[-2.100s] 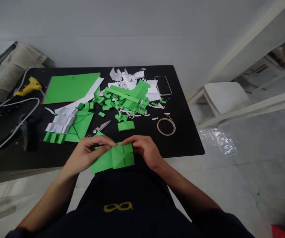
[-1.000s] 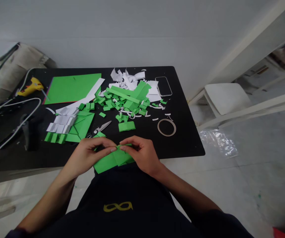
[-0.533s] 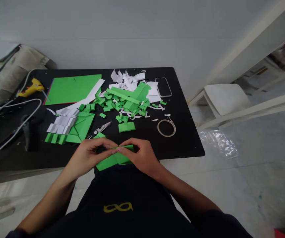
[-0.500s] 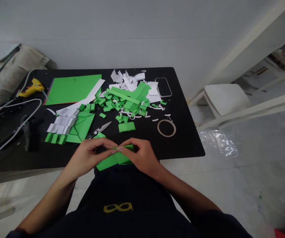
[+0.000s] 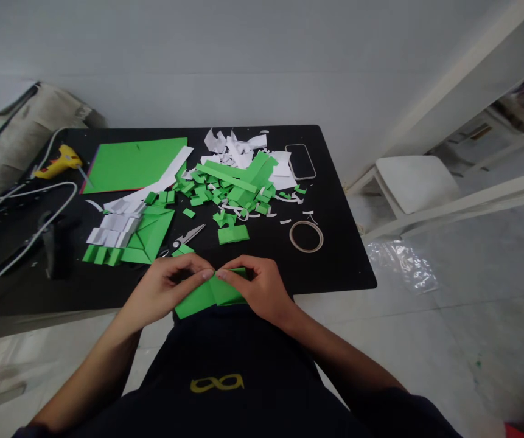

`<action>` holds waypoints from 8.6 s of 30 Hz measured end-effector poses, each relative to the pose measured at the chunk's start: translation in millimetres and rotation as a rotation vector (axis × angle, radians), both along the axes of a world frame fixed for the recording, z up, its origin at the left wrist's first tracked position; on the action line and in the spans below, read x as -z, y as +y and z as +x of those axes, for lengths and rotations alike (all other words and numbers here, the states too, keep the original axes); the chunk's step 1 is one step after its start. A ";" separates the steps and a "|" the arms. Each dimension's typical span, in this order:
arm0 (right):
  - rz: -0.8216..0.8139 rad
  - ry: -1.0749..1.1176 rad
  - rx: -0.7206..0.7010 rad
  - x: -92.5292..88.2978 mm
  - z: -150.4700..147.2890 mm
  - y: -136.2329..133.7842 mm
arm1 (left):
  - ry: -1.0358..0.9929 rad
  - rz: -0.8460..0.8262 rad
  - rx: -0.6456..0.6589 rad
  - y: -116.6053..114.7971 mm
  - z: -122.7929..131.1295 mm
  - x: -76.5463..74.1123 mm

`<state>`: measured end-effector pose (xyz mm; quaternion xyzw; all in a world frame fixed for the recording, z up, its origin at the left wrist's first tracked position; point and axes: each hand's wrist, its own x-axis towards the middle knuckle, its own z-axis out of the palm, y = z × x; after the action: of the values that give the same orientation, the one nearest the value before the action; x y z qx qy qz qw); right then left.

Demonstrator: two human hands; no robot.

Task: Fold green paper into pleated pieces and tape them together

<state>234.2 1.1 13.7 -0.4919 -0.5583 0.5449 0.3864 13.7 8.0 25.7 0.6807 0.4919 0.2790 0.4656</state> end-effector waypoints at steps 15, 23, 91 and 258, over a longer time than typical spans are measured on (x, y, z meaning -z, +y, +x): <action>-0.033 -0.035 0.011 -0.6 0.5 -1.1 | -0.058 -0.009 0.007 0.9 -0.4 2.0; -0.050 0.004 -0.015 -1.8 2.7 2.0 | -0.038 -0.021 0.012 1.8 -1.5 0.2; -0.207 0.234 -0.070 5.9 28.5 18.3 | -0.157 -0.024 -0.258 8.8 3.8 9.3; -0.144 0.095 -0.012 6.0 13.8 11.2 | -0.138 0.155 -0.190 -0.3 9.8 29.0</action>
<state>248.0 12.3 7.8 -0.4886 -0.5019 0.6087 0.3728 23.6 7.7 -3.3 0.6443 0.4980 0.4050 0.4158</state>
